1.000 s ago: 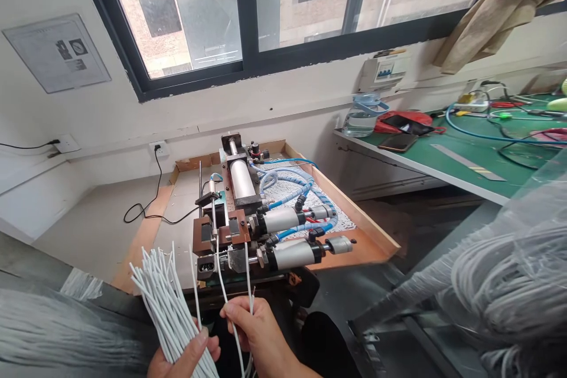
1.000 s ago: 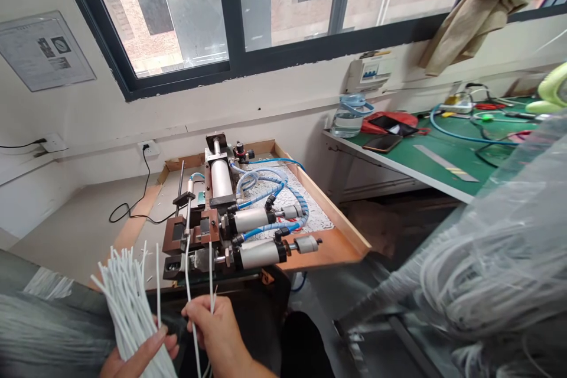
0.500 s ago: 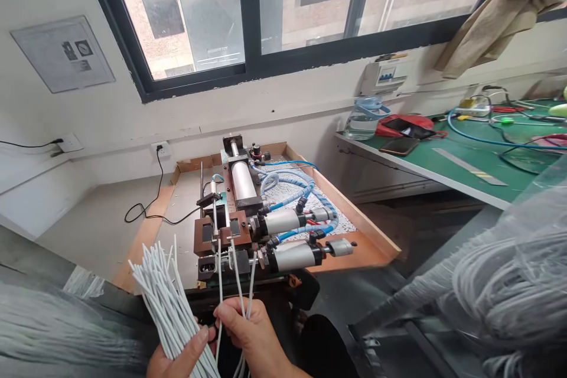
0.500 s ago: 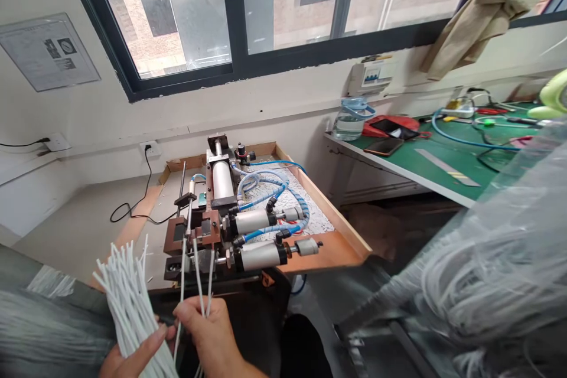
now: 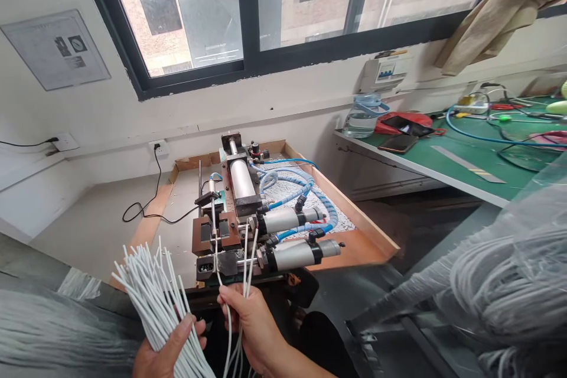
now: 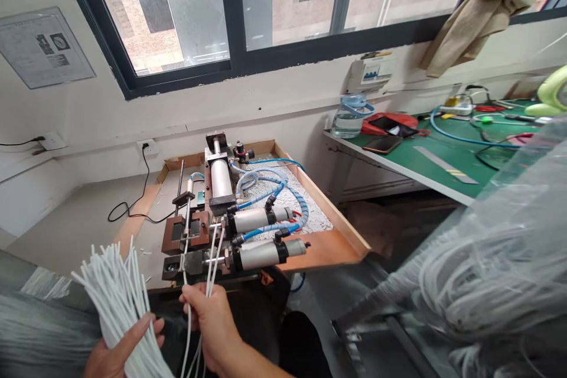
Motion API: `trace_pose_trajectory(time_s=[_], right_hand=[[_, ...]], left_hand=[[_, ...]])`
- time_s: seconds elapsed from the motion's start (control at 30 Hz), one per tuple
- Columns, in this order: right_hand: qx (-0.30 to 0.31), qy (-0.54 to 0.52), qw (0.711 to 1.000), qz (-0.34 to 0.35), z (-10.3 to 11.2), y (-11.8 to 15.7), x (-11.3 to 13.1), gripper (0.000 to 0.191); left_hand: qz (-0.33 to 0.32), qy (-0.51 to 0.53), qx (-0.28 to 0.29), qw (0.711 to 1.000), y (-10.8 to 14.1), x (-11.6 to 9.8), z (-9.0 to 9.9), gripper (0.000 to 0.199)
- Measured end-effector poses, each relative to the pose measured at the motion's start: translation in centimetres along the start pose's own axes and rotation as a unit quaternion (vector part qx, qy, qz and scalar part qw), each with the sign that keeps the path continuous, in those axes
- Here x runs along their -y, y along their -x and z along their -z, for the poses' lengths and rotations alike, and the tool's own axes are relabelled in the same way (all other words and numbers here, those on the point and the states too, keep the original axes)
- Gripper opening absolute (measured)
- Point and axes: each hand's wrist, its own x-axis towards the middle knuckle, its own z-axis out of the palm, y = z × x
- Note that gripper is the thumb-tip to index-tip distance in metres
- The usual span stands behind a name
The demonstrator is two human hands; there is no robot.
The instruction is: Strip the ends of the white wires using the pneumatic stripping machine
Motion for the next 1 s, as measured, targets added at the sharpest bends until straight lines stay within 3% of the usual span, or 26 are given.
trace_pose_trajectory(time_s=[0.13, 0.2, 0.33, 0.5, 0.73, 0.9, 1.0], right_hand=[[0.103, 0.082, 0.991, -0.031, 0.3, 0.6, -0.7, 0.026], [0.123, 0.140, 0.982, -0.023, 0.5, 1.1, -1.0, 0.025], [0.073, 0.139, 0.984, 0.083, 0.9, 1.5, -1.1, 0.021], [0.020, 0.095, 0.995, 0.032, 0.8, 0.6, -0.6, 0.032], [-0.010, 0.013, 1.000, 0.002, 0.2, -0.1, 0.1, 0.027], [-0.016, -0.006, 1.000, -0.016, -0.2, -0.3, 0.3, 0.022], [0.013, -0.027, 0.999, -0.035, -0.5, -0.2, 0.4, 0.023]], left_hand=[[-0.012, 0.038, 0.041, 0.998, 0.6, -0.4, -0.8, 0.029], [-0.018, 0.047, 0.064, 0.997, 0.9, -0.6, -1.3, 0.029], [-0.032, 0.042, 0.090, 0.995, 0.9, -0.9, -2.0, 0.026], [-0.039, 0.041, 0.074, 0.996, 0.1, -1.2, -2.3, 0.024], [-0.018, 0.029, 0.075, 0.997, 0.0, -1.7, -2.5, 0.022], [-0.057, 0.033, 0.076, 0.995, 0.2, -1.6, -2.7, 0.028], [-0.080, 0.039, 0.069, 0.994, 0.3, -1.4, -2.8, 0.033]])
